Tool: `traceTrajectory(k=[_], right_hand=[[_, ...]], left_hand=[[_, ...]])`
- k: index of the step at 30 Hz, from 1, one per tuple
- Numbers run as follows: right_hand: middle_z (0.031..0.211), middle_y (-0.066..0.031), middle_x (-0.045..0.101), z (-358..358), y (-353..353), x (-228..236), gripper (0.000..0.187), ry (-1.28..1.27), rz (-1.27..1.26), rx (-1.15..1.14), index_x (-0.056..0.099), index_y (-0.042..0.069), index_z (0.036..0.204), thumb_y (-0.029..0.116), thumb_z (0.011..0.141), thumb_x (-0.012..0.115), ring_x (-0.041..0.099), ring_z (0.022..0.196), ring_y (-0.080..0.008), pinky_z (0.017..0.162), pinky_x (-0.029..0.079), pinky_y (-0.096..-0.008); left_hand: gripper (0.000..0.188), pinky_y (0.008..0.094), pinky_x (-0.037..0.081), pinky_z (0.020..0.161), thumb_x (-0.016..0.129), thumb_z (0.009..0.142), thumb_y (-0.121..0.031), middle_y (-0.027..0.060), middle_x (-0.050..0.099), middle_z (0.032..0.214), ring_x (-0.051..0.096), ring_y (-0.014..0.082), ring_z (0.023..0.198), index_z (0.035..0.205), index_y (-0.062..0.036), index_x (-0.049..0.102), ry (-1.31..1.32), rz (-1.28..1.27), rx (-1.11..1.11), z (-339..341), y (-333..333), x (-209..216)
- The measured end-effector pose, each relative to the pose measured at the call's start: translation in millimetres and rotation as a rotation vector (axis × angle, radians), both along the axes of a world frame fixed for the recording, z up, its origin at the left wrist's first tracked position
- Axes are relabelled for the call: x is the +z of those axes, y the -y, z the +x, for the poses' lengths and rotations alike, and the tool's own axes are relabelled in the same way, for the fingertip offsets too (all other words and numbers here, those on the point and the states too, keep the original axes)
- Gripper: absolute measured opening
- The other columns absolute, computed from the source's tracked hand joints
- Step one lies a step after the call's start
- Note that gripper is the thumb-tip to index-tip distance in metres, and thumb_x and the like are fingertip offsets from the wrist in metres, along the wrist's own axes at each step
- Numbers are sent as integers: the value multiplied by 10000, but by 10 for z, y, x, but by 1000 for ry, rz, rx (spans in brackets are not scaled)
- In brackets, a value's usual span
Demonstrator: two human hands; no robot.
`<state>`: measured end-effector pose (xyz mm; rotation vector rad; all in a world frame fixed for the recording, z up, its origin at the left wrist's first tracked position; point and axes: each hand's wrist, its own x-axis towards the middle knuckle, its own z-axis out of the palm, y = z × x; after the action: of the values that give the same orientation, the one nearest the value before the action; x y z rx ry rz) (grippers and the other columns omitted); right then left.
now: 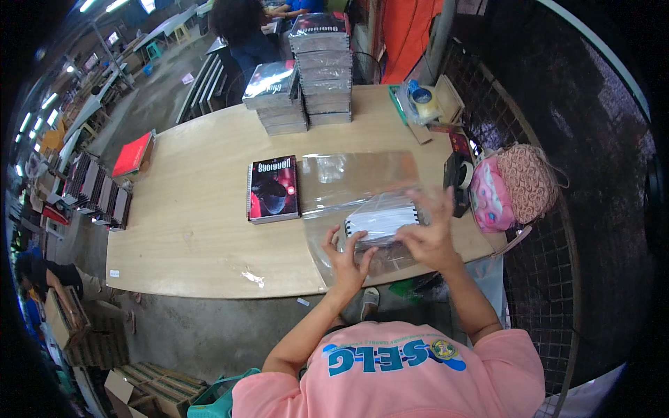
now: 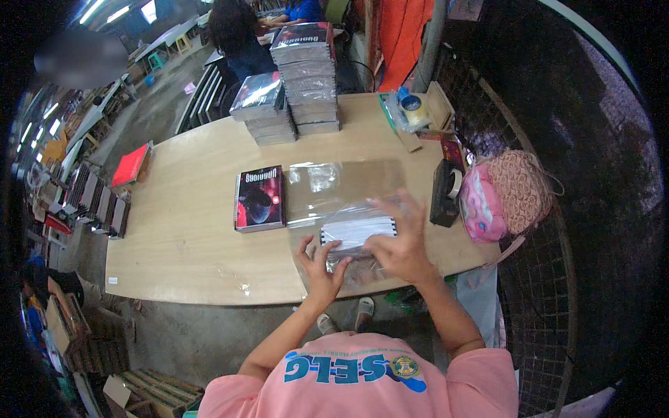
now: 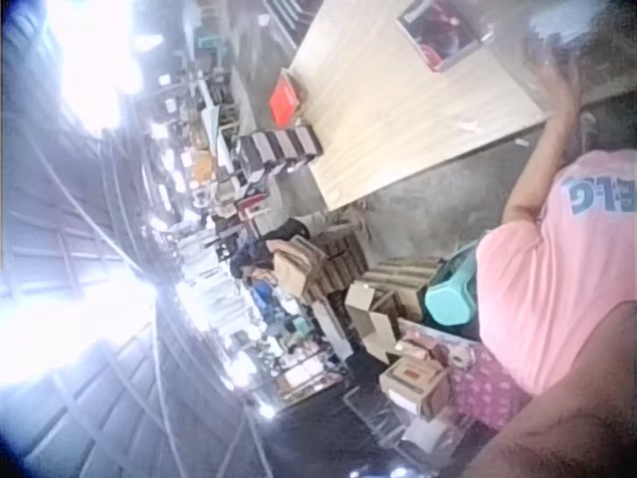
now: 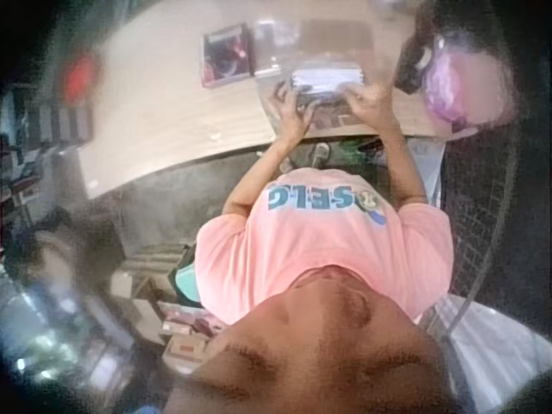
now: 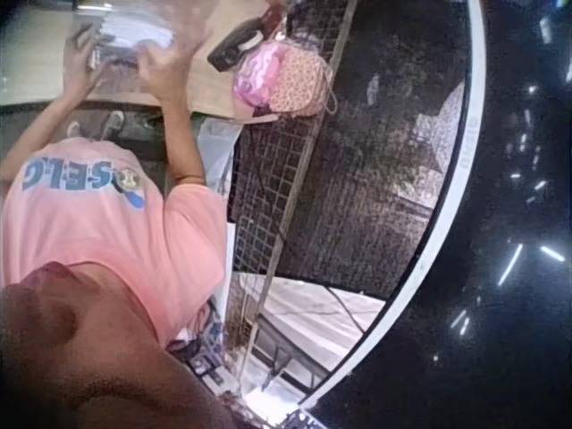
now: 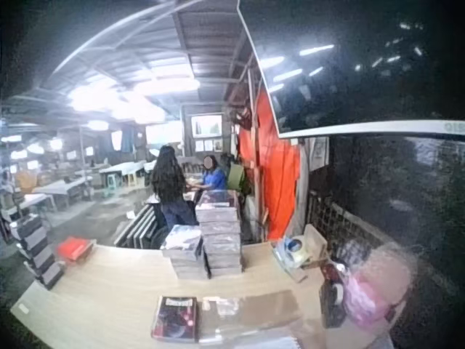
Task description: The person places a stack of notebooks into a plastic bag, folds the edges of the bag, and applies tape using a dispenser.
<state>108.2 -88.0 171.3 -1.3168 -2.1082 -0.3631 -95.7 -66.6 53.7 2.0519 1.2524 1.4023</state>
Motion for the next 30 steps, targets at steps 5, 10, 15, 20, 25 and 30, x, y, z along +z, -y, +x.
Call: traceTrajectory(k=[5,10,15,20,25,30], right_hand=[[1297,-126,540,146,-414,329,184,-82,-216,-179,714,101,794,214,671,790,387,1325,-384,1114,223,-598],[1274,-122,577,497,-587,960,259,-85,-109,-16,688,77,877,209,671,772,577,1155,-315,1002,422,-463],[1081,-56,662,711,-697,595,169,559,-457,518,699,140,913,181,749,699,660,959,-264,710,518,-425],[933,-10,636,525,-1097,19,89,469,-675,651,685,128,788,197,735,707,628,897,-247,685,498,-435],[832,10,628,50,-1109,119,111,506,-575,667,690,133,723,228,699,741,553,1015,-222,777,444,-440],[868,18,635,10,-1174,94,222,611,-627,615,714,141,783,314,654,769,534,1037,-210,806,422,-442]], left_hand=[[517,493,305,995,718,814,-416,66,523,1291,454,282,1233,1286,-242,603,-480,99,-214,-270,-157,298],[663,525,309,1006,661,819,-531,42,492,1404,445,247,1301,1400,-249,515,-638,120,-523,-500,-510,506],[785,577,289,1056,642,801,-567,60,394,1510,374,268,1388,1479,-247,411,-739,155,-828,-484,-869,709],[840,574,287,1082,645,785,-580,89,361,1522,370,303,1376,1495,-220,377,-808,183,-782,-476,-854,727],[842,487,349,1077,729,770,-389,230,402,1408,423,391,1269,1483,-124,369,-759,-23,-602,-294,-349,613],[858,511,360,1073,717,681,-85,311,390,1340,421,456,1229,1456,-15,355,-634,-76,-399,143,110,750]])
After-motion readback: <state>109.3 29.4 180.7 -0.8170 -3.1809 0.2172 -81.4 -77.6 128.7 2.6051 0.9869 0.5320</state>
